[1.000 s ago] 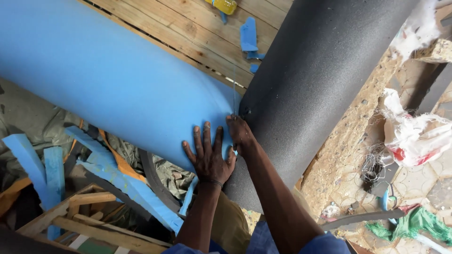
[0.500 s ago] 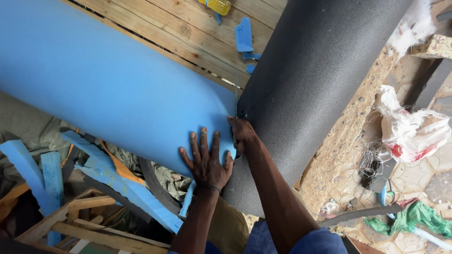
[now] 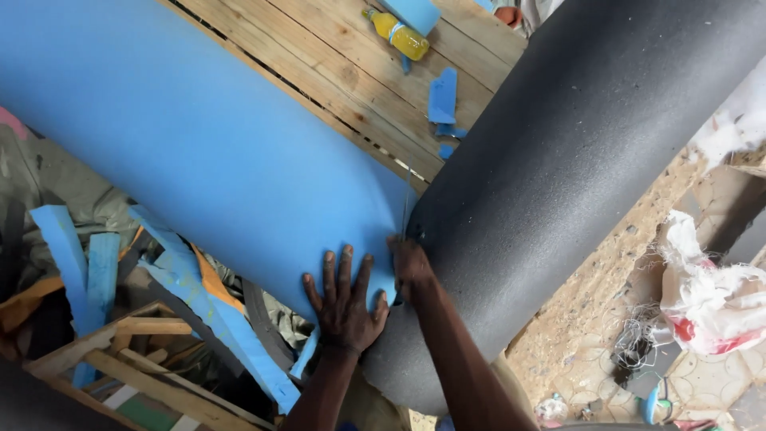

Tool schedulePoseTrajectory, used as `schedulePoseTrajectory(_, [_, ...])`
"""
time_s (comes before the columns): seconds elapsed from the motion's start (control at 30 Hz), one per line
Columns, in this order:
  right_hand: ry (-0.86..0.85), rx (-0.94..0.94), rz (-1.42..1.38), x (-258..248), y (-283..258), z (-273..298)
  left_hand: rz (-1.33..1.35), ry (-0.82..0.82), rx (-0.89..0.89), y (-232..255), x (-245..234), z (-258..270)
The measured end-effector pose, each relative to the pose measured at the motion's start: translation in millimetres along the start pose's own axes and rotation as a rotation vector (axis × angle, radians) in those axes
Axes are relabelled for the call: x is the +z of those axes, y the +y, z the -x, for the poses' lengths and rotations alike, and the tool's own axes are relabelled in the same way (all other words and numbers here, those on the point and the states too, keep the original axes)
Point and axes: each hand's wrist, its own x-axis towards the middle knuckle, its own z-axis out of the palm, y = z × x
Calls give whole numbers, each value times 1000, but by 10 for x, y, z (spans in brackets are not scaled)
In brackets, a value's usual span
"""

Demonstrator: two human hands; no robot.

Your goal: The person uses a long, thin metal blade to cut a large roll of blue foam and a roll of black foam. They measure and cut sections from both foam rolls, working on a wooden surface in a cluttered workshop.

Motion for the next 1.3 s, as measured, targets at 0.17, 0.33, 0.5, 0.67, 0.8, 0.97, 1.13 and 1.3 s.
schedulePoseTrajectory(0.17, [8, 921, -1458, -774, -201, 191, -19, -24, -28, 30, 48, -33])
schedulePoseTrajectory(0.33, [62, 942, -1263, -806, -428, 241, 46, -57, -36, 21, -42, -9])
schedulePoseTrajectory(0.5, [122, 891, -1056, -1551, -921, 190, 251, -157, -168, -166, -445, -379])
schedulePoseTrajectory(0.67, [632, 789, -987, -1980, -1187, 17, 626, -446, -252, -618, -623, -1079])
schedulePoseTrajectory(0.8, [683, 854, -1257, -2088, -1407, -186, 1018, -740, -520, -749, -270, -1601])
schedulePoseTrajectory(0.97, [551, 961, -1232, -2016, -1357, -95, 545, -769, -294, -1161, 1222, -1884])
schedulePoseTrajectory(1.13, [316, 1191, -1248, -1776, -1057, 8, 113, -902, 105, -1059, 2148, -2223])
schedulePoseTrajectory(1.3, [127, 1140, -1184, -1451, -849, -156, 88, -751, 759, -1002, 2672, -1434])
